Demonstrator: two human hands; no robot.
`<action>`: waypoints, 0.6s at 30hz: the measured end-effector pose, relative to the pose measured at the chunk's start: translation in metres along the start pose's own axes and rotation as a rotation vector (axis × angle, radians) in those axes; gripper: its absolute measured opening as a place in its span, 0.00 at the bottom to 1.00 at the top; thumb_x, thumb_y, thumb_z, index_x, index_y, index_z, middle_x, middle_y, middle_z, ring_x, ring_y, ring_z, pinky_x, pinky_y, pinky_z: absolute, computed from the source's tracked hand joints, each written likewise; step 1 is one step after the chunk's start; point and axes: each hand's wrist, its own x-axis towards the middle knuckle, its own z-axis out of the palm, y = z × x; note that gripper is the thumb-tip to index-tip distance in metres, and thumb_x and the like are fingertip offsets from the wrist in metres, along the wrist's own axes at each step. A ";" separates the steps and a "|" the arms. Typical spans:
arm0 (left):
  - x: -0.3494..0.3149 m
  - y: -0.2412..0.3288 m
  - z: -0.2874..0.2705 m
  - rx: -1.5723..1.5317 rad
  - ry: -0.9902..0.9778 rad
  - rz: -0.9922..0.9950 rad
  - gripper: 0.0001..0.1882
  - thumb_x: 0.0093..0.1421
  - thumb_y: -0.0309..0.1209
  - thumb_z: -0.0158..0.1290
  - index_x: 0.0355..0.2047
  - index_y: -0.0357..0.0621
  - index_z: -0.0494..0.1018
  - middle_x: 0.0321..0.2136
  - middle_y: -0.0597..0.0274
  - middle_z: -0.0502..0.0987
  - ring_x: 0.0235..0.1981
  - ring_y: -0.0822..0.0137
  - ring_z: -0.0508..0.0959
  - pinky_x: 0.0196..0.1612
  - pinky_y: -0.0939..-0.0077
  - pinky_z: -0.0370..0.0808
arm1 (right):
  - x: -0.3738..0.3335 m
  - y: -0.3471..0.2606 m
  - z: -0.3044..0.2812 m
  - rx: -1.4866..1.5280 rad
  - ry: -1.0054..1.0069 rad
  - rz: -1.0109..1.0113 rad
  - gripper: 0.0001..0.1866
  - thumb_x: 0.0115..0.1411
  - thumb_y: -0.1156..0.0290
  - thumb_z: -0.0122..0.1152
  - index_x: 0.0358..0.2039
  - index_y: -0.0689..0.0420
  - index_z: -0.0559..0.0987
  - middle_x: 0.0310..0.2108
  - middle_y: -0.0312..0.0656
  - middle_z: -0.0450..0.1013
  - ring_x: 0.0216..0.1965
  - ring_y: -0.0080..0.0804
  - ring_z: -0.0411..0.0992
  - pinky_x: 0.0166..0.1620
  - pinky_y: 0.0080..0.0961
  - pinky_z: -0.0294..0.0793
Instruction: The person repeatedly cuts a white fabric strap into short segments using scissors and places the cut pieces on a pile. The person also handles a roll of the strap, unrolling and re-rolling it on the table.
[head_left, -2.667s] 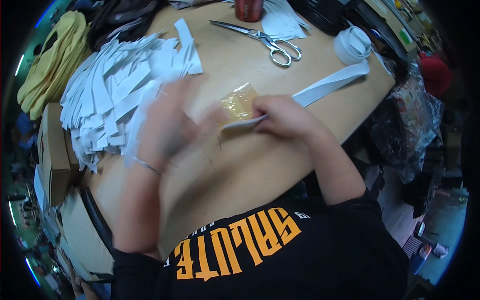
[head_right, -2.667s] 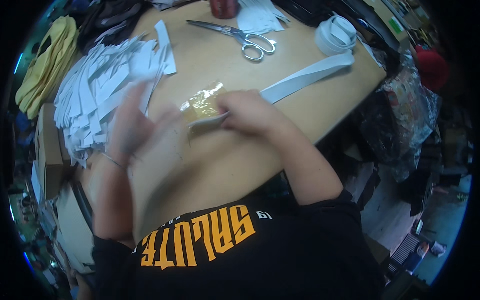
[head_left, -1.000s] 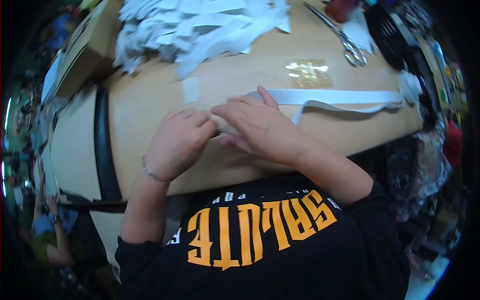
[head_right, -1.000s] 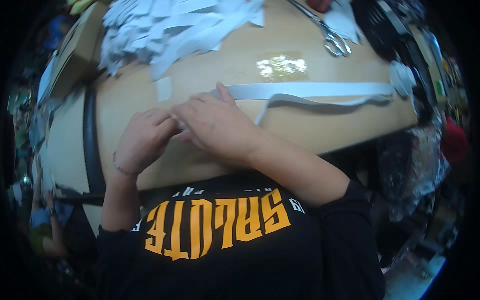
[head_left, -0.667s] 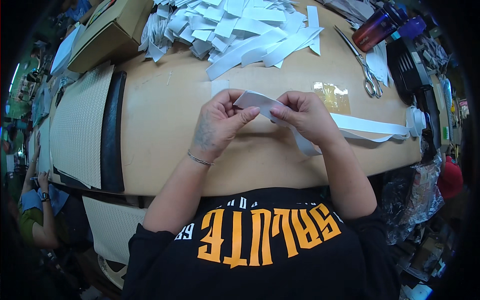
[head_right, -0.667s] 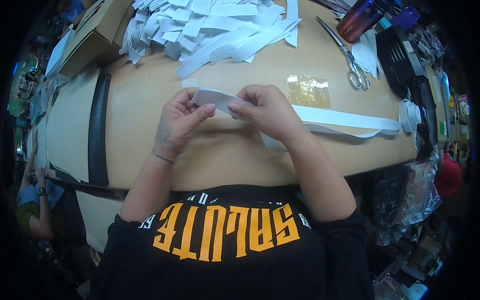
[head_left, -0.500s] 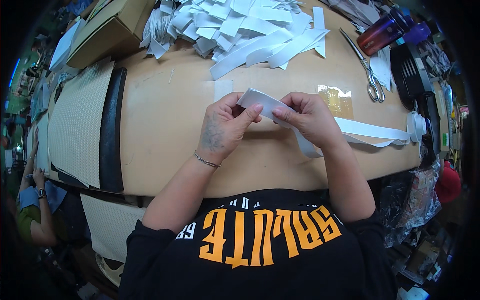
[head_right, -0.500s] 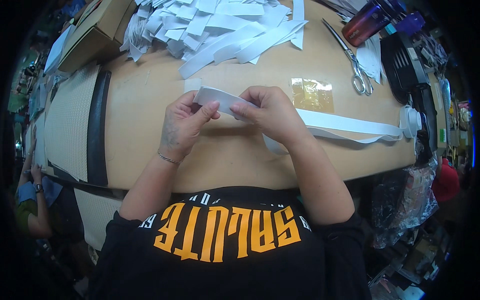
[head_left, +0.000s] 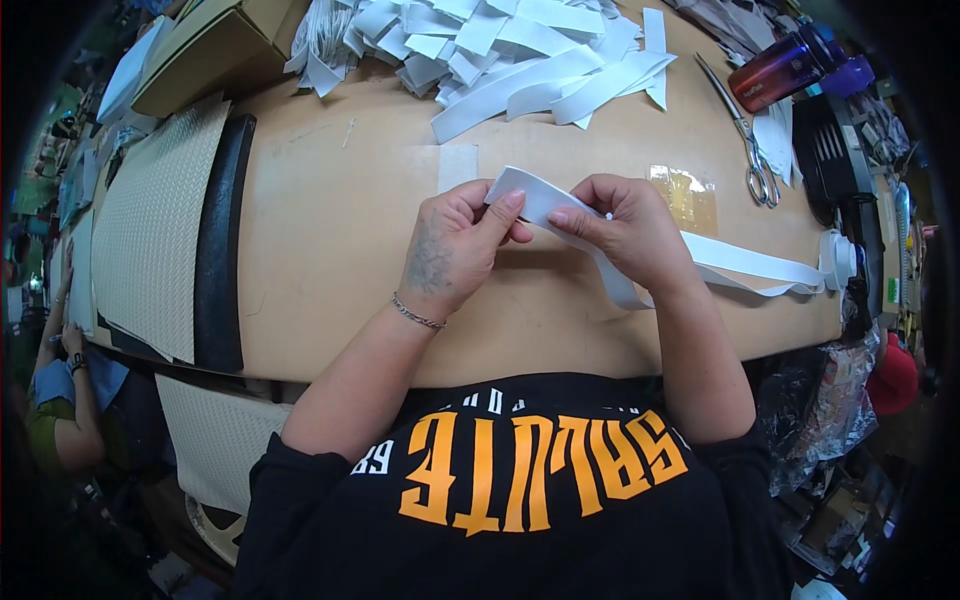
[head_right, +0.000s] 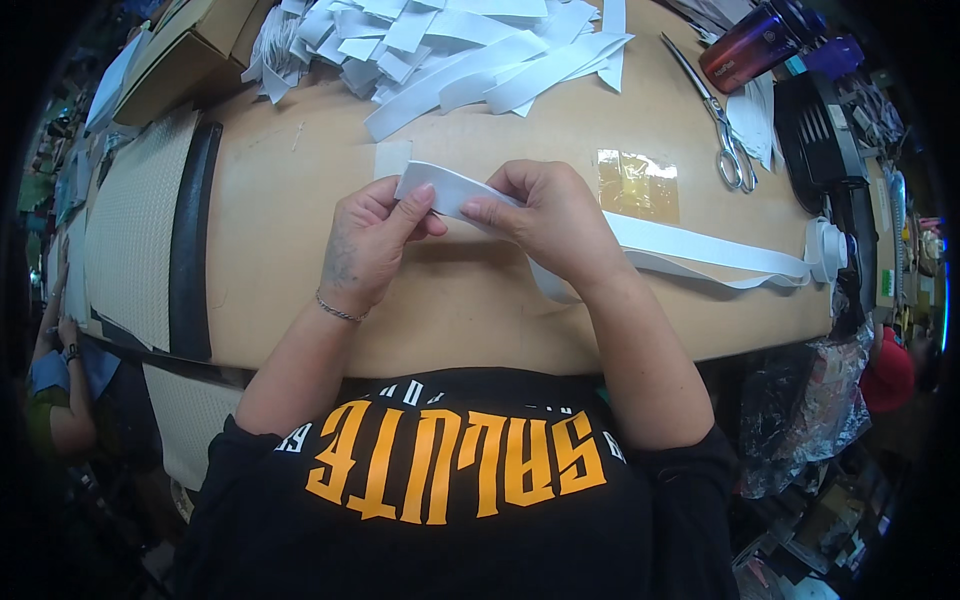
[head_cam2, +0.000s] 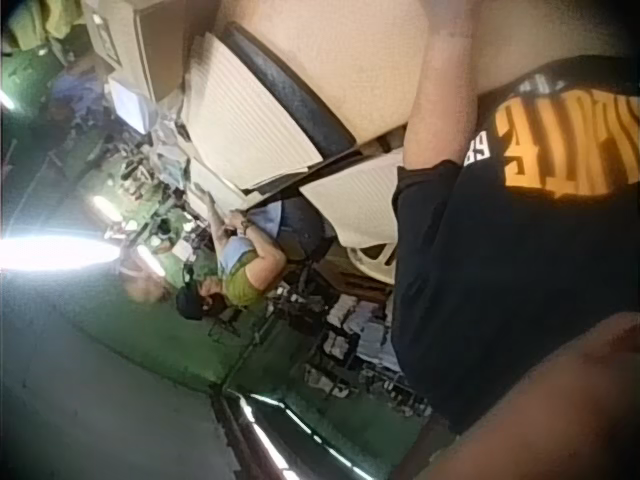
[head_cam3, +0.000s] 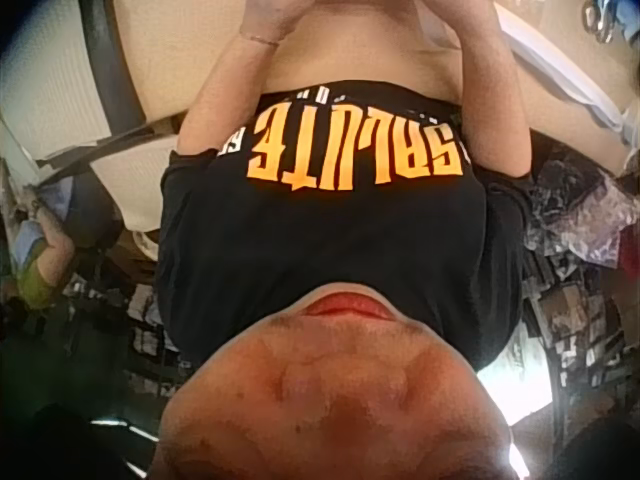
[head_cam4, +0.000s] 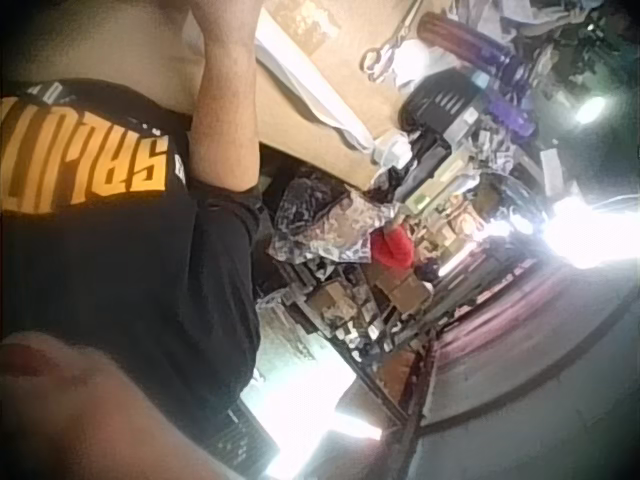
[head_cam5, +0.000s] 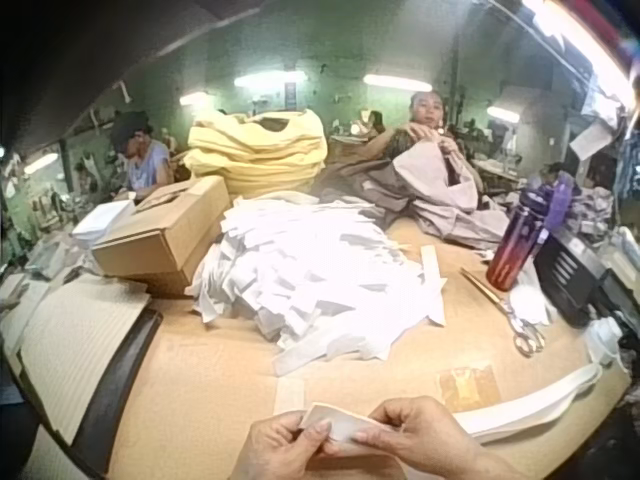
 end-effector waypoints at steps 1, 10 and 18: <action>0.000 -0.001 -0.001 0.001 0.000 0.003 0.14 0.63 0.34 0.51 0.37 0.32 0.75 0.23 0.64 0.77 0.25 0.81 0.75 0.30 0.87 0.72 | 0.000 0.000 0.001 0.001 0.002 0.000 0.15 0.54 0.63 0.66 0.28 0.65 0.79 0.20 0.39 0.73 0.23 0.21 0.68 0.30 0.21 0.69; 0.002 0.003 -0.003 -0.023 0.063 0.080 0.12 0.62 0.33 0.52 0.34 0.35 0.76 0.22 0.65 0.77 0.24 0.81 0.74 0.29 0.87 0.71 | -0.006 0.006 -0.015 -0.216 -0.166 -0.167 0.18 0.47 0.67 0.70 0.36 0.62 0.75 0.27 0.42 0.74 0.28 0.29 0.71 0.34 0.26 0.70; 0.028 -0.002 -0.044 -0.353 0.371 0.010 0.05 0.62 0.31 0.52 0.31 0.44 0.74 0.24 0.67 0.76 0.21 0.78 0.74 0.24 0.87 0.69 | -0.054 0.034 -0.164 -0.268 -0.377 0.193 0.10 0.51 0.71 0.65 0.31 0.62 0.76 0.24 0.39 0.76 0.26 0.24 0.73 0.35 0.21 0.70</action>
